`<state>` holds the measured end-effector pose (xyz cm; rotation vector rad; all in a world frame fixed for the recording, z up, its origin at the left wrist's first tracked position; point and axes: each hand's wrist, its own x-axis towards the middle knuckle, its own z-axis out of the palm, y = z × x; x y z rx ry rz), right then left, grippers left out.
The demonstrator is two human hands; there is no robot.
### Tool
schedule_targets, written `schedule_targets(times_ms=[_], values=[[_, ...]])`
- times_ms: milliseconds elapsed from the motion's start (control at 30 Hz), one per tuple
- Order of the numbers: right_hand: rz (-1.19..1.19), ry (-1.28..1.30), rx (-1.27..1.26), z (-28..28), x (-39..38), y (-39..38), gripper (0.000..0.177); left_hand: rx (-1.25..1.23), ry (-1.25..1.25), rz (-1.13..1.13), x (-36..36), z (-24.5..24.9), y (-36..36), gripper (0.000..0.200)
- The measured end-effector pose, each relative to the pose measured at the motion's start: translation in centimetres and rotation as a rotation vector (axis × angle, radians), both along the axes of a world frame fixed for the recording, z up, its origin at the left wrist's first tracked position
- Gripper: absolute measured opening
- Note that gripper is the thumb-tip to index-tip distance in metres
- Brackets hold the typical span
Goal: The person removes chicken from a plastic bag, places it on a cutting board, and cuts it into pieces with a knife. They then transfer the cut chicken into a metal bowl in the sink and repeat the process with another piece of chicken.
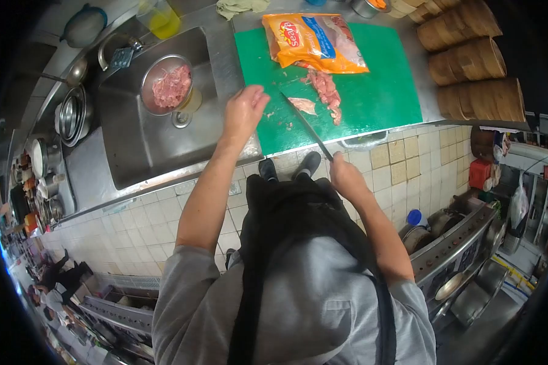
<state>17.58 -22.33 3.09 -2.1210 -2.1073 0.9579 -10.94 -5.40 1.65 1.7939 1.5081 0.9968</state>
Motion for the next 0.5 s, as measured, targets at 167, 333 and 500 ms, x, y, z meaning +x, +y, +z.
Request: schedule_targets(times_ms=[167, 333, 500], values=[[-0.141, 0.053, 0.145, -0.8, 1.3, 0.6, 0.019, -0.002, 0.231, -0.182, 2.0, 2.7, 0.2, 0.056], [-0.121, 0.020, 0.165, 1.6, 1.8, 0.8, 0.020, -0.015, 0.248, -0.118, 1.2, 1.1, -1.7, 0.049], [-0.058, 0.066, 0.159, 2.4, 0.1, 0.0, 0.019, 0.018, 0.290, -0.194, 0.7, -0.7, -1.4, 0.028]])
